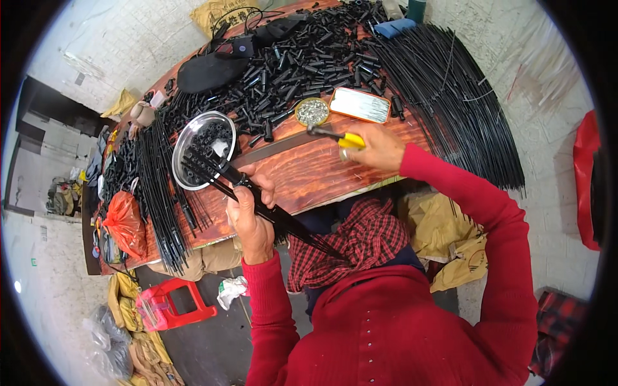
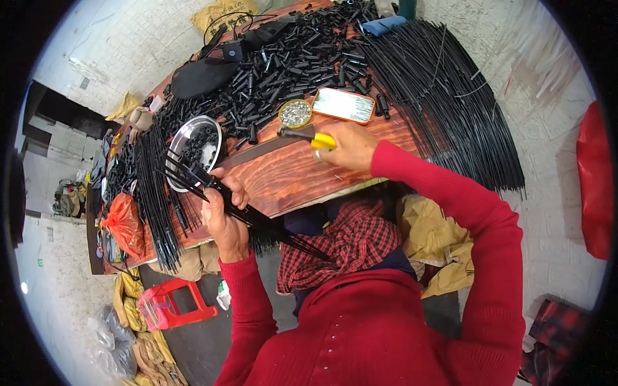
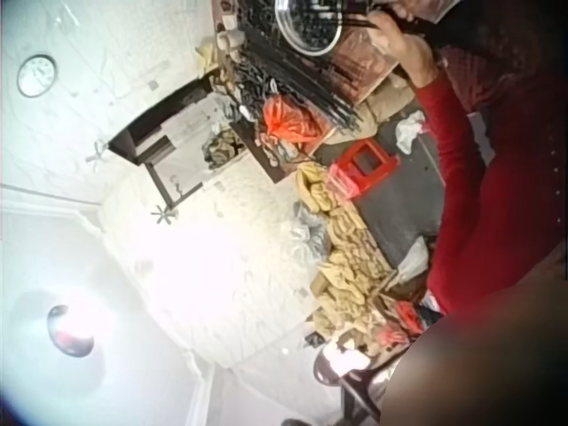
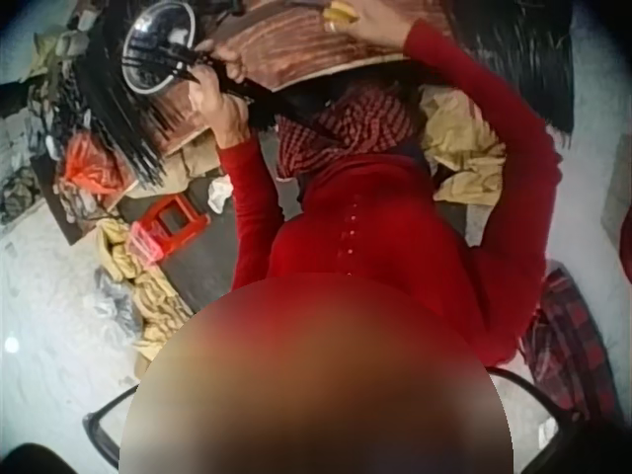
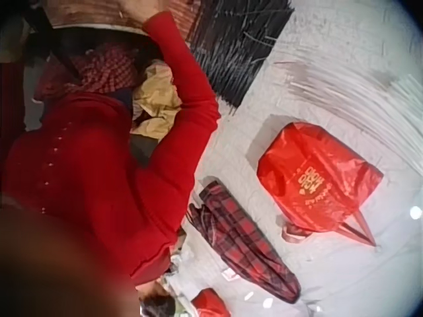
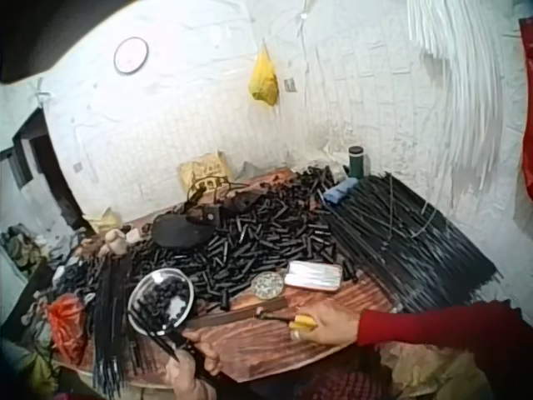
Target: Assembling and organizing bunches of black electrical wires at a factory workbench.
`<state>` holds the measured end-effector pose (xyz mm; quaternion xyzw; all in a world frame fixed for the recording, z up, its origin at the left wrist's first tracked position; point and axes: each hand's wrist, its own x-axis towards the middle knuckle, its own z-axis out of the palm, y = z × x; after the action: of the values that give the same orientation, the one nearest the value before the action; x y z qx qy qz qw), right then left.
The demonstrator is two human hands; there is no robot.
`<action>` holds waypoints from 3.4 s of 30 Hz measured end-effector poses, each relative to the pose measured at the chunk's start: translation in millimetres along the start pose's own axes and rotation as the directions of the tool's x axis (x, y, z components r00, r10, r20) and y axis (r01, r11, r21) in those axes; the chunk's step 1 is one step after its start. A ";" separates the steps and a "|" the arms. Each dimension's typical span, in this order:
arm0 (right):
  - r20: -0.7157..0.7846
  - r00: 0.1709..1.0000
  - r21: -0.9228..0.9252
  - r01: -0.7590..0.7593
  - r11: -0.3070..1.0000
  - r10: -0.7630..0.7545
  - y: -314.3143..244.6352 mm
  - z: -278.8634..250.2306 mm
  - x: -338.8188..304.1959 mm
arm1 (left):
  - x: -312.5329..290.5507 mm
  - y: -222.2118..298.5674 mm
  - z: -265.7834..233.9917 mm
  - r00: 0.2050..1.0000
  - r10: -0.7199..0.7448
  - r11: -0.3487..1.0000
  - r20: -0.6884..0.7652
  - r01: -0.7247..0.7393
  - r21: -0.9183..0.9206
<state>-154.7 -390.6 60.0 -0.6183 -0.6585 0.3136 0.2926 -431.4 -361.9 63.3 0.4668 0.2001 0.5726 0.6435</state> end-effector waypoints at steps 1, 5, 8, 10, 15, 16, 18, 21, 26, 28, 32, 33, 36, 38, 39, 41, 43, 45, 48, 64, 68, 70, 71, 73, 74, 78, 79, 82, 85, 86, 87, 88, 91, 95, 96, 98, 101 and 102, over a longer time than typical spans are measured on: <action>-0.075 0.997 -0.064 0.000 0.998 -0.005 6.1 -0.9 11.8 | 1.6 -1.5 -1.4 1.000 -0.003 1.000 0.000 0.003 -0.004; -0.139 0.990 -0.345 -0.074 0.936 0.028 16.4 1.2 58.3 | 6.4 -3.0 -2.4 1.000 -0.027 1.000 0.008 0.027 -0.008; -0.169 0.985 -0.478 -0.071 0.875 -0.012 21.4 12.8 91.2 | 7.9 -2.4 -3.1 0.999 -0.035 0.999 0.030 0.035 0.006; -0.182 0.977 -0.598 -0.020 0.802 -0.111 31.0 20.3 107.6 | 10.2 -4.0 -3.9 0.998 -0.041 0.999 0.040 0.040 0.021; -0.140 0.982 -0.700 -0.006 0.714 -0.129 36.7 29.4 128.0 | 13.0 -4.1 -9.9 0.999 -0.040 0.999 0.012 0.040 0.018; -0.133 0.984 -0.717 -0.013 0.697 -0.119 35.0 30.1 130.3 | 13.6 -4.3 -11.5 0.999 -0.041 0.999 -0.001 0.041 0.015; -0.123 0.988 -0.724 -0.026 0.689 -0.093 32.8 29.2 133.4 | 16.1 -6.7 -14.3 0.999 -0.046 0.999 0.008 0.045 0.002; -0.097 0.992 -0.724 -0.018 0.689 -0.075 28.7 28.7 135.4 | 19.5 -8.8 -15.3 0.998 -0.052 0.998 0.023 0.053 -0.020; -0.073 0.994 -0.724 0.006 0.690 -0.085 25.1 29.2 136.3 | 21.1 -10.8 -17.0 0.998 -0.063 0.997 0.029 0.064 -0.036; -0.088 0.992 -0.718 0.001 0.696 -0.091 28.1 29.0 136.8 | 21.0 -10.6 -16.2 0.998 -0.061 0.997 0.023 0.062 -0.036; -0.125 0.989 -0.699 -0.035 0.714 -0.074 33.7 27.4 137.5 | 21.5 -12.3 -16.1 0.999 -0.046 0.999 -0.003 0.046 -0.002; -0.157 0.987 -0.630 -0.069 0.773 -0.039 29.6 25.7 136.0 | 21.4 -11.9 -16.5 0.999 -0.053 0.999 -0.009 0.053 0.001; -0.209 0.977 -0.479 -0.128 0.869 0.029 22.7 20.7 131.6 | 21.1 -12.1 -16.1 0.997 -0.069 0.998 -0.018 0.069 -0.001; -0.239 0.970 -0.357 -0.138 0.924 0.053 34.7 15.9 130.9 | 21.3 -15.1 -13.9 0.997 -0.082 0.996 0.002 0.083 -0.028; -0.231 0.972 -0.360 -0.125 0.924 0.042 36.8 13.9 129.7 | 21.7 -14.6 -11.7 0.997 -0.080 0.996 0.012 0.081 -0.029; -0.255 0.967 -0.243 -0.075 0.967 0.011 34.7 11.0 128.4 | 22.0 -11.9 -7.1 0.996 -0.087 0.996 0.021 0.088 -0.015; -0.269 0.962 -0.166 -0.095 0.981 0.048 27.7 10.5 120.9 | 20.2 -10.9 -3.6 0.996 -0.088 0.996 0.015 0.088 -0.008; -0.132 0.989 0.198 -0.047 0.979 0.074 10.7 7.0 111.3 | 18.3 -9.3 -2.3 0.996 -0.085 0.996 0.013 0.085 -0.005; 0.103 0.992 0.486 -0.117 0.866 0.076 -17.8 6.0 79.4 | 15.4 -8.5 -0.4 0.994 -0.086 0.995 0.064 0.089 -0.038; 0.088 0.959 0.485 0.195 0.852 -0.270 -75.2 -1.5 -13.3 | -5.3 2.2 47.5 0.986 -0.143 0.989 0.090 0.138 0.056; -0.031 0.888 0.236 0.452 0.860 -0.458 -79.0 -4.3 -17.6 | -8.8 5.9 52.6 0.985 -0.142 0.990 0.100 0.138 0.040; -0.040 0.854 0.149 0.518 0.842 -0.519 -80.6 -6.2 -18.6 | -9.1 4.1 51.0 0.987 -0.150 0.986 0.057 0.146 0.081; -0.079 0.811 0.055 0.584 0.810 -0.579 -80.5 -6.6 -18.7 | -8.6 3.5 48.5 0.987 -0.149 0.986 0.058 0.144 0.081; -0.113 0.761 -0.043 0.639 0.768 -0.639 -84.1 -9.8 -20.6 | -7.4 3.3 43.3 0.979 -0.191 0.976 0.072 0.182 0.118; -0.099 0.718 -0.152 0.673 0.724 -0.689 -90.9 -13.2 -22.7 | -5.8 4.8 45.9 0.974 -0.224 0.960 -0.028 0.225 0.167; -0.046 0.684 -0.394 0.657 0.643 -0.728 -98.3 -13.6 -27.5 | -4.4 12.8 51.2 0.973 -0.229 0.958 -0.036 0.231 0.169; -0.047 0.685 -0.393 0.657 0.644 -0.727 -97.9 -12.7 -27.9 | -4.0 12.6 49.9 0.973 -0.230 0.958 -0.036 0.233 0.169; -0.082 0.674 -0.401 0.652 0.643 -0.734 -94.2 -9.8 -28.5 | -4.5 10.5 48.7 0.976 -0.217 0.964 -0.014 0.217 0.156; -0.103 0.709 -0.318 0.641 0.698 -0.698 -86.4 -4.4 -26.0 | -5.0 8.1 47.7 0.986 -0.167 0.968 -0.017 0.167 0.187; -0.142 0.720 -0.261 0.634 0.728 -0.679 -83.6 -1.6 -24.6 | -4.8 5.8 44.3 0.984 -0.179 0.966 -0.015 0.178 0.186; -0.180 0.732 -0.203 0.626 0.753 -0.657 -81.5 0.7 -23.4 | -4.7 3.4 41.5 0.982 -0.190 0.964 -0.014 0.189 0.185; -0.180 0.732 -0.203 0.626 0.753 -0.657 -80.4 2.7 -23.0 | -5.1 0.9 39.9 0.982 -0.190 0.964 -0.013 0.189 0.185; -0.218 0.849 0.010 0.496 0.868 -0.482 -83.6 9.6 -25.1 | -6.4 -2.8 39.2 0.971 -0.238 0.965 0.007 0.236 0.113; -0.131 0.987 0.543 0.154 0.826 -0.097 -91.2 17.3 -28.8 | -7.5 1.1 46.9 0.977 -0.143 0.989 0.160 0.136 0.054; -0.139 0.986 0.607 0.157 0.779 -0.090 -94.2 19.7 -27.3 | -7.6 1.4 47.6 0.978 -0.138 0.990 0.156 0.133 0.042; -0.147 0.986 0.667 0.160 0.727 -0.082 -97.8 19.6 -27.2 | -7.2 0.7 46.9 0.979 -0.134 0.991 0.152 0.131 0.029; -0.119 0.989 0.686 0.142 0.714 -0.082 -99.4 18.3 -27.2 | -5.3 -2.1 45.3 0.976 -0.135 0.990 0.169 0.128 0.056; -0.125 0.989 0.687 0.145 0.712 -0.080 -97.4 19.7 -25.7 | -4.8 -3.2 46.8 0.979 -0.129 0.990 0.160 0.119 0.072</action>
<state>-229.7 -421.0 123.0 -0.4354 -0.5163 0.4919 0.5494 -393.9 -383.4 82.0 0.5189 0.1927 0.4842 0.6776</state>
